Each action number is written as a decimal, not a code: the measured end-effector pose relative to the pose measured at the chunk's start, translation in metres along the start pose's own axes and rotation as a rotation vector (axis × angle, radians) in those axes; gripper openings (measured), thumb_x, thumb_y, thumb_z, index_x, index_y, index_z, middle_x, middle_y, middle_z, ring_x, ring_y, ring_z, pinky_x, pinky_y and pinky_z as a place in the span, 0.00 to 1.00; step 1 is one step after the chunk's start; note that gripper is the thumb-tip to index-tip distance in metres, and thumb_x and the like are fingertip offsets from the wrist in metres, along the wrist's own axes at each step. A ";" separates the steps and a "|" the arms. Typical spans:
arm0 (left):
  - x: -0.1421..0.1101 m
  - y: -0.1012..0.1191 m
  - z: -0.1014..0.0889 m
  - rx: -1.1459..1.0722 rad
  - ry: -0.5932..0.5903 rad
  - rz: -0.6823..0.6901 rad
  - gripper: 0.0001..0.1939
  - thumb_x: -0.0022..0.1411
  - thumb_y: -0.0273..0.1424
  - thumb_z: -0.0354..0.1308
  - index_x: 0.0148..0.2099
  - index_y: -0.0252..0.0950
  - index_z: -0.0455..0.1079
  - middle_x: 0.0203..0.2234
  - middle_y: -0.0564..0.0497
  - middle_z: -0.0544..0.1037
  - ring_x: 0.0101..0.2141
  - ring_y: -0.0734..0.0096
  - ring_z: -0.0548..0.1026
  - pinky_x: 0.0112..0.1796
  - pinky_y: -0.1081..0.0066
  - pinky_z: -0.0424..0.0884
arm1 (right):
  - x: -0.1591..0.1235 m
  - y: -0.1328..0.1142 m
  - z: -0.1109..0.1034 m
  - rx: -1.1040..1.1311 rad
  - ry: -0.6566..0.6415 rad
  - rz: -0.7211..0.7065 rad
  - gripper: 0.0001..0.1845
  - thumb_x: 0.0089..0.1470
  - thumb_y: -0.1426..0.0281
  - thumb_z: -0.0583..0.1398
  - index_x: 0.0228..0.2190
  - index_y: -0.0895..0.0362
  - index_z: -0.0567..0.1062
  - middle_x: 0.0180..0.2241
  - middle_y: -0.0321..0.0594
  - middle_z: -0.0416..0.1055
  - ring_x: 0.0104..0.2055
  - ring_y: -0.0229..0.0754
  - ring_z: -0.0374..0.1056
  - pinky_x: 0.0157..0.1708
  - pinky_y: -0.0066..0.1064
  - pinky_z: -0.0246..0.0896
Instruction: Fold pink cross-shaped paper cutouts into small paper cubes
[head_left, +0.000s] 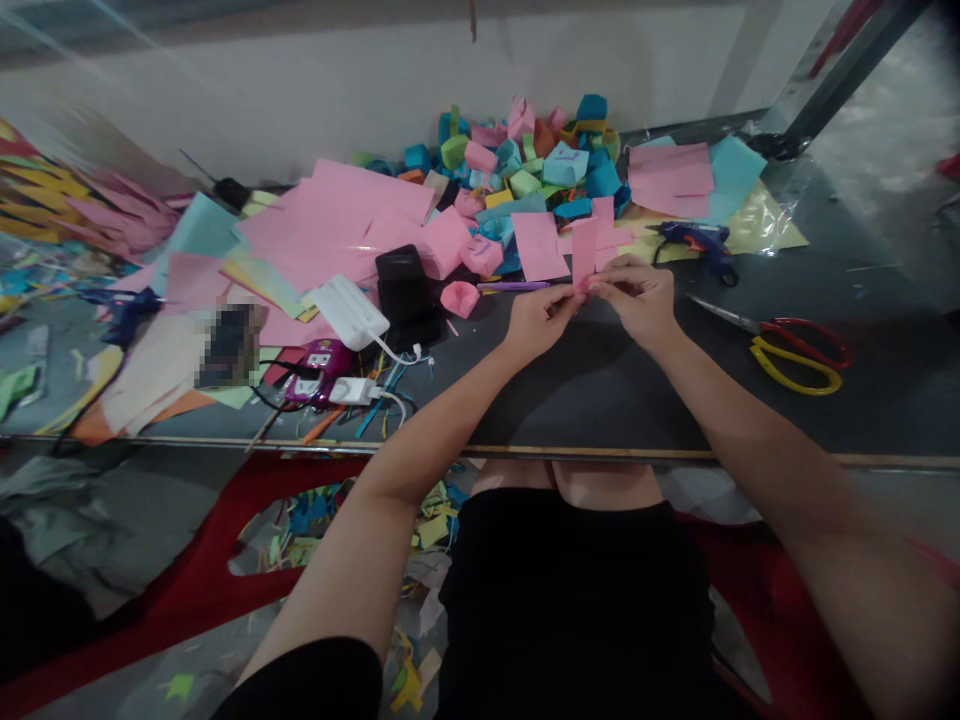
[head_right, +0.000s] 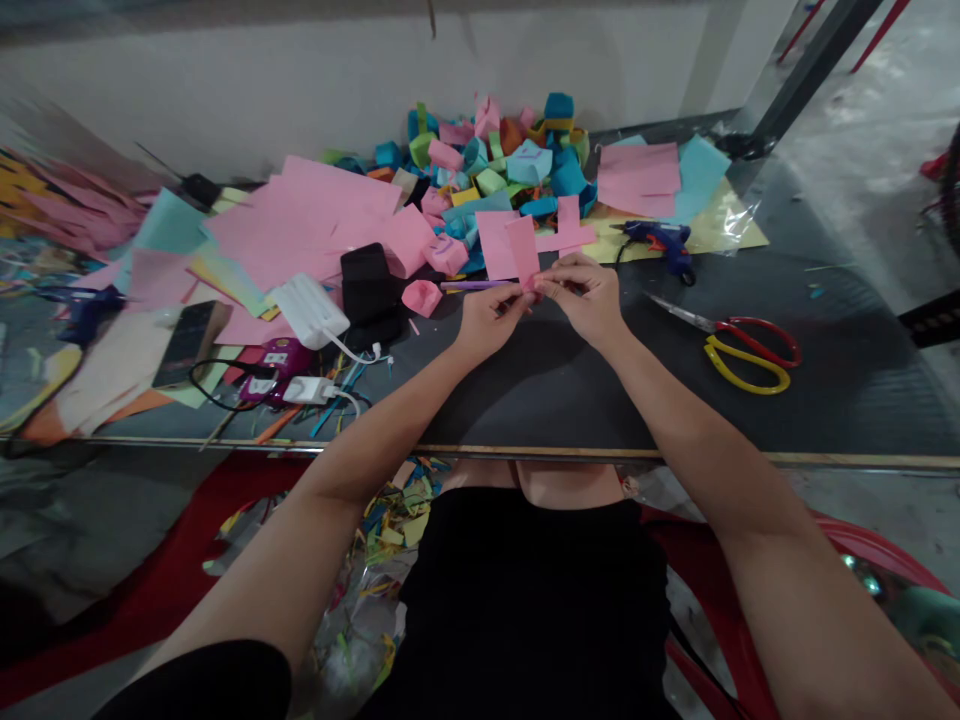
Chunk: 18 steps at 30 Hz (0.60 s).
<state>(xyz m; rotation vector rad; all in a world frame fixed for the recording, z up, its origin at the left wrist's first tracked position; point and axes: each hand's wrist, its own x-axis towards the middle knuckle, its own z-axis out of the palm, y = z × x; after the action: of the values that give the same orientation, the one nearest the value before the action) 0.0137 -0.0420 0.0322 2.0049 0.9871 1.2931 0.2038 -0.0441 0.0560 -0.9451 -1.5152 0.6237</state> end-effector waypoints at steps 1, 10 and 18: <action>0.000 0.001 -0.001 -0.014 -0.010 -0.001 0.20 0.75 0.47 0.61 0.38 0.37 0.82 0.29 0.51 0.84 0.26 0.72 0.77 0.30 0.73 0.67 | 0.000 0.001 0.000 0.013 -0.010 -0.008 0.19 0.49 0.44 0.75 0.28 0.45 0.88 0.32 0.38 0.80 0.36 0.45 0.74 0.40 0.42 0.73; 0.004 -0.010 0.009 -0.306 -0.141 -0.168 0.21 0.76 0.49 0.59 0.54 0.37 0.77 0.35 0.49 0.82 0.32 0.71 0.81 0.29 0.75 0.73 | 0.000 0.002 0.000 -0.002 -0.113 0.020 0.23 0.50 0.41 0.73 0.29 0.47 0.87 0.44 0.42 0.83 0.47 0.49 0.79 0.46 0.43 0.76; 0.007 -0.024 0.016 -0.345 -0.210 -0.153 0.14 0.76 0.39 0.63 0.58 0.38 0.72 0.31 0.54 0.77 0.29 0.74 0.76 0.31 0.74 0.75 | 0.001 0.003 -0.002 -0.081 -0.153 -0.010 0.13 0.53 0.52 0.74 0.31 0.48 0.88 0.48 0.42 0.82 0.50 0.52 0.78 0.49 0.46 0.77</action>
<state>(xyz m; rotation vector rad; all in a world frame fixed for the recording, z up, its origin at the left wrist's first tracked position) 0.0231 -0.0234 0.0110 1.7235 0.7448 1.0629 0.2062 -0.0423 0.0542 -0.9685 -1.6909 0.6433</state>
